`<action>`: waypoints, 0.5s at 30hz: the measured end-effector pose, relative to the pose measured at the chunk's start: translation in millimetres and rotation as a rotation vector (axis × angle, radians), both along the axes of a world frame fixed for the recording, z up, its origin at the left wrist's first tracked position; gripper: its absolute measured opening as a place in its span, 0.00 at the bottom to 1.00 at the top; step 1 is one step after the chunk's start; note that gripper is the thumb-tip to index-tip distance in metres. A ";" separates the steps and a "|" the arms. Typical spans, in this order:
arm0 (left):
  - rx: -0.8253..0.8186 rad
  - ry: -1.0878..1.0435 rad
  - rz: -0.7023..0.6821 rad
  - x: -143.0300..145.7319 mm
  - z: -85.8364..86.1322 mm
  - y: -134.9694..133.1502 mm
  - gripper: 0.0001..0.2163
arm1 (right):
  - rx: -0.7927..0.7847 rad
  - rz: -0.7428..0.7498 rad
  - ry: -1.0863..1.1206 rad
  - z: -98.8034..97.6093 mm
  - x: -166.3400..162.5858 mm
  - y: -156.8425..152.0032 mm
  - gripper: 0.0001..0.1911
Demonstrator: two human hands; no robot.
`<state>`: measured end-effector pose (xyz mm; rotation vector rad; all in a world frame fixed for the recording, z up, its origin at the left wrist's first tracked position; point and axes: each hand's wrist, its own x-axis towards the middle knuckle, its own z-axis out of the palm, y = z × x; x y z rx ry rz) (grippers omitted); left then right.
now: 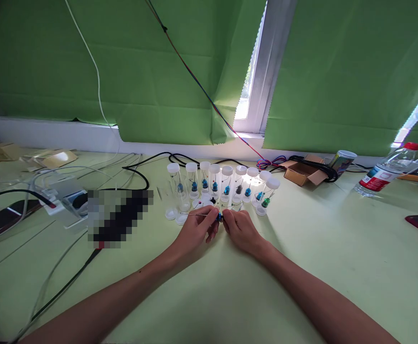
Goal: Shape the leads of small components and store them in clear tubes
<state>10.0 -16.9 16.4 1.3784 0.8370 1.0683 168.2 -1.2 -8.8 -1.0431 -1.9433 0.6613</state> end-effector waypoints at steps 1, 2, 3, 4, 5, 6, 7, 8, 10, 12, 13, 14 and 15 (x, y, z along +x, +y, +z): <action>0.004 0.006 -0.002 -0.2 0.2 -0.6 0.17 | -0.003 0.001 0.003 -0.3 0.2 0.4 0.32; 0.008 0.012 -0.007 -0.3 0.4 -1.2 0.17 | -0.007 0.005 0.005 -0.7 0.3 0.7 0.33; 0.012 0.018 -0.012 -0.3 0.5 -1.6 0.17 | -0.009 0.007 0.007 -0.9 0.5 1.0 0.34; 0.016 0.023 -0.016 -0.2 0.6 -2.0 0.18 | -0.012 0.008 0.009 -1.2 0.6 1.2 0.35; 0.019 0.028 -0.020 0.1 0.5 -2.2 0.18 | -0.014 0.008 0.009 -1.5 0.6 1.3 0.35; 0.023 0.030 -0.022 0.4 0.4 -2.4 0.18 | -0.015 0.007 0.009 -1.8 0.6 1.5 0.35; 0.025 0.031 -0.025 0.7 0.2 -2.4 0.18 | -0.016 0.006 0.008 -2.2 0.6 1.5 0.36; 0.026 0.031 -0.026 1.1 -0.1 -2.2 0.18 | -0.018 0.005 0.007 -2.6 0.6 1.5 0.36; 0.026 0.025 -0.025 1.3 -0.8 -1.5 0.18 | -0.027 0.005 0.015 -3.2 0.5 1.2 0.36; 0.016 0.011 -0.017 1.1 -1.1 -0.3 0.18 | -0.039 0.008 0.034 -3.0 0.3 0.3 0.35; 0.008 -0.001 -0.010 0.8 -1.1 0.4 0.18 | -0.041 0.012 0.044 -2.5 0.2 -0.4 0.34; -0.002 -0.016 0.002 0.4 -1.1 1.2 0.18 | -0.036 0.017 0.053 -1.7 0.0 -1.3 0.33; -0.010 -0.031 0.014 0.0 -0.9 1.9 0.18 | -0.025 0.020 0.062 -0.8 -0.3 -2.2 0.31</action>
